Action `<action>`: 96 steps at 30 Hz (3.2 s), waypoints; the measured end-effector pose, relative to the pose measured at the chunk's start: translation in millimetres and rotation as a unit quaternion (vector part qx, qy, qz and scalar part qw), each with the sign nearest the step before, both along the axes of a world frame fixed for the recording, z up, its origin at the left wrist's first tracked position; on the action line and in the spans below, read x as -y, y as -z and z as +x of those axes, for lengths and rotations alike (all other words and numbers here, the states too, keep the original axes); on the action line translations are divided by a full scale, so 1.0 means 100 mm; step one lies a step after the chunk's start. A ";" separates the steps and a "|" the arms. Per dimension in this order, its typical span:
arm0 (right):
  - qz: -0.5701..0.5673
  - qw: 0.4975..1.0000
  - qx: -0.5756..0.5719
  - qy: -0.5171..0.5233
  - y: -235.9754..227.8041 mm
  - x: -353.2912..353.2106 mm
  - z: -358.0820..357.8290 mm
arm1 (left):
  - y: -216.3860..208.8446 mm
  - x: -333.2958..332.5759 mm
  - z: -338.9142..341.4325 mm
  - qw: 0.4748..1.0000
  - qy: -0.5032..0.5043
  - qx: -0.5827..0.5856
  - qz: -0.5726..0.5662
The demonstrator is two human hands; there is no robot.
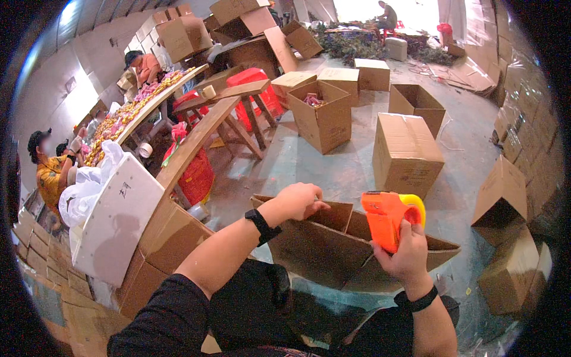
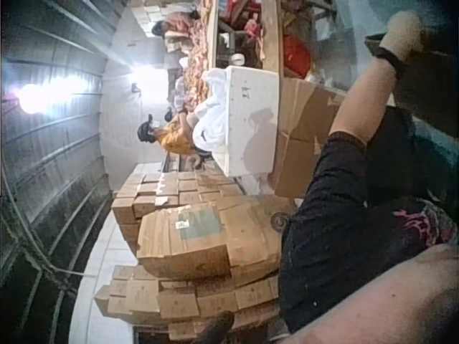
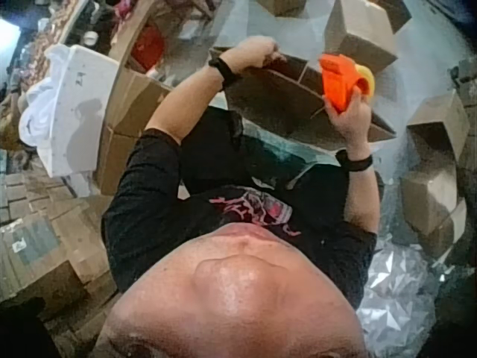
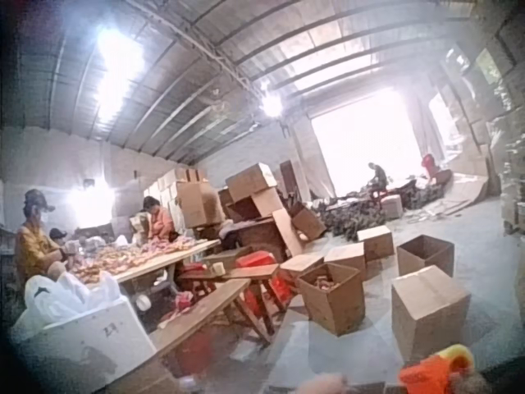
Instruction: Folding flat cardboard pieces into boxes and securing them with tape.
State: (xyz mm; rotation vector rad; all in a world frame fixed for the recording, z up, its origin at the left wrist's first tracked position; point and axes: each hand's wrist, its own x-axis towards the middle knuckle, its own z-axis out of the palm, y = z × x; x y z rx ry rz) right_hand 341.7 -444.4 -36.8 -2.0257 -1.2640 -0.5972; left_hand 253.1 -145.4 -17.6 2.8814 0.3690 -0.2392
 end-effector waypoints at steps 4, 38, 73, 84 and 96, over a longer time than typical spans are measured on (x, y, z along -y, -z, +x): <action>-0.025 0.996 -0.067 -0.048 -0.04 0.00 -0.05 | 0.00 -0.13 0.03 0.993 -0.104 0.003 0.050; 0.212 0.762 -0.557 -0.252 0.19 -0.02 0.03 | 0.22 0.31 -0.34 0.993 -0.060 -0.076 -0.073; 0.183 0.574 -0.750 -0.272 0.80 -0.42 0.30 | 0.19 0.66 -0.29 0.902 0.243 -0.257 -0.247; 0.184 0.514 -0.768 -0.334 0.60 -0.34 0.27 | 0.19 0.62 0.00 0.868 0.147 -0.369 -0.299; 0.099 0.632 -0.685 -0.350 0.06 0.11 0.35 | 0.42 0.53 0.12 0.920 0.154 -0.254 -0.254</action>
